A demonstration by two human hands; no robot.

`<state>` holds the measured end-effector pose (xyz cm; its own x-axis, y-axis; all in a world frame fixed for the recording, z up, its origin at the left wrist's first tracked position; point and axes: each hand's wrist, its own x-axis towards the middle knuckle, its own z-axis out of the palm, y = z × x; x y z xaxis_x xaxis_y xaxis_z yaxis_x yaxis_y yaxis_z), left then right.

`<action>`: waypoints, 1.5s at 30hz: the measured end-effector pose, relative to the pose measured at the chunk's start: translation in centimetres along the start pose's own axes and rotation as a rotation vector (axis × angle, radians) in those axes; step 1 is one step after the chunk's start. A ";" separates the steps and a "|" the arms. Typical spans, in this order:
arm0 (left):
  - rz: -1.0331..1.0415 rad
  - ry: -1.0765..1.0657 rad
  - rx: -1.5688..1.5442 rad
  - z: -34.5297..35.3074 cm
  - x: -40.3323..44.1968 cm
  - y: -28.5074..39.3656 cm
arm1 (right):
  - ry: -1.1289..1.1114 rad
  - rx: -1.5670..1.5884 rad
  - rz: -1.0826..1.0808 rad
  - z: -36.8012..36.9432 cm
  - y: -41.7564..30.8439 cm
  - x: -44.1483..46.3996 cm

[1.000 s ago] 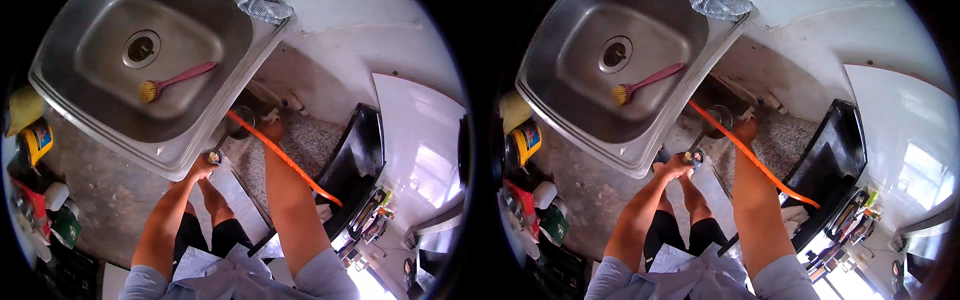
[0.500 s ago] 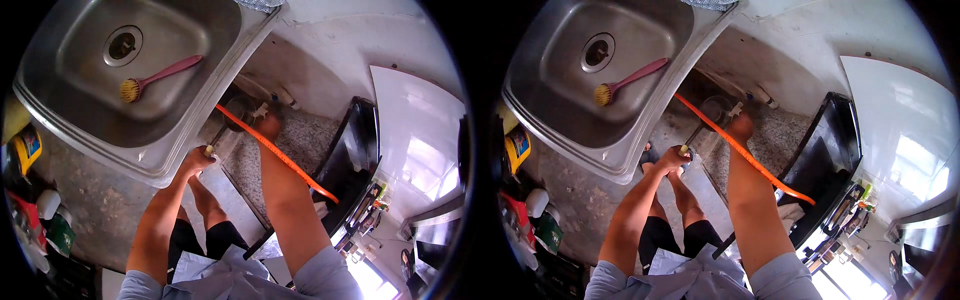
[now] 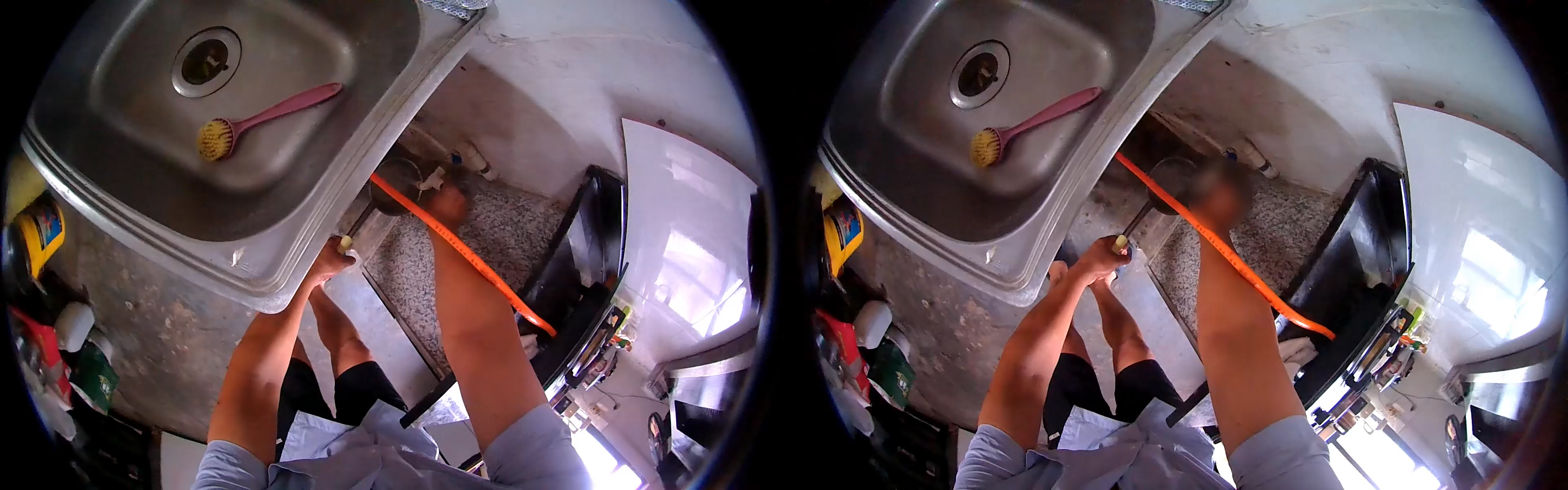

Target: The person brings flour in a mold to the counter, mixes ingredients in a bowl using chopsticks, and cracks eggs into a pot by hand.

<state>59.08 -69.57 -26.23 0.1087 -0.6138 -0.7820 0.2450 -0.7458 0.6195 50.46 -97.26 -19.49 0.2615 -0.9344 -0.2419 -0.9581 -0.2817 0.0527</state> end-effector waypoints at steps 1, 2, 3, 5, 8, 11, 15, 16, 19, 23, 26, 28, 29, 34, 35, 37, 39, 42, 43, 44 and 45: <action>0.012 -0.002 -0.010 -0.1 -0.3 0.4 | 0.000 -0.002 -0.004 -0.1 -0.1 0.0; 0.024 -0.003 -0.020 -0.2 -0.6 0.8 | 0.005 -0.001 -0.011 -0.2 -0.1 0.0; 0.036 -0.004 -0.029 -0.3 -0.7 1.0 | 0.012 0.001 -0.018 0.0 -0.1 0.1; 0.112 0.057 0.083 0.8 0.9 -1.5 | 0.027 0.001 -0.034 0.3 0.1 0.2; 0.052 0.049 0.086 0.8 0.9 -1.1 | 0.054 0.007 -0.057 0.6 0.2 0.4; 0.104 0.098 0.060 1.3 1.1 -1.4 | 0.082 0.014 -0.076 0.7 0.3 0.4; 0.189 0.154 0.124 2.4 2.6 -3.5 | 0.124 0.031 -0.106 0.9 0.3 0.3; 0.189 0.153 0.136 2.2 2.4 -3.0 | 0.135 0.032 -0.113 0.9 0.3 0.2; 0.165 0.125 0.128 2.0 2.3 -2.7 | 0.154 0.041 -0.126 1.0 0.4 0.1; 0.182 0.133 0.117 2.9 4.0 -5.1 | 0.163 0.040 -0.141 0.9 0.5 0.0; 0.154 0.120 0.073 2.0 2.7 -3.3 | 0.161 0.040 -0.142 1.0 0.5 0.0; 0.133 0.110 0.030 1.9 2.4 -2.8 | 0.160 0.044 -0.144 1.2 0.5 0.0; 0.127 0.111 0.007 1.8 2.3 -2.5 | 0.162 0.045 -0.145 1.2 0.4 0.0; 0.028 0.018 -0.058 1.4 3.2 -3.1 | 0.168 0.053 -0.148 1.2 0.4 0.0; 0.021 0.025 -0.057 1.4 3.1 -3.0 | 0.169 0.056 -0.150 1.2 0.3 0.0; 0.039 0.032 -0.040 1.5 3.3 -3.3 | 0.172 0.057 -0.152 1.2 0.4 0.0; 0.087 0.032 -0.004 1.3 3.3 -3.3 | 0.173 0.058 -0.153 1.2 0.3 -0.1; 0.123 0.049 -0.012 1.1 2.9 -2.9 | 0.173 0.058 -0.154 1.2 0.4 -0.1; 0.117 0.051 -0.023 1.1 2.7 -2.7 | 0.173 0.059 -0.155 1.2 0.3 -0.2; 0.111 0.053 -0.035 1.1 2.5 -2.5 | 0.176 0.062 -0.156 1.2 0.3 -0.2; 0.105 0.056 -0.046 1.0 2.3 -2.1 | 0.177 0.061 -0.156 1.2 0.3 -0.2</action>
<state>57.85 -69.64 -29.26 0.1892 -0.6716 -0.7163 0.2733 -0.6646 0.6954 49.98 -96.94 -20.55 0.4178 -0.9059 -0.0690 -0.9085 -0.4166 -0.0317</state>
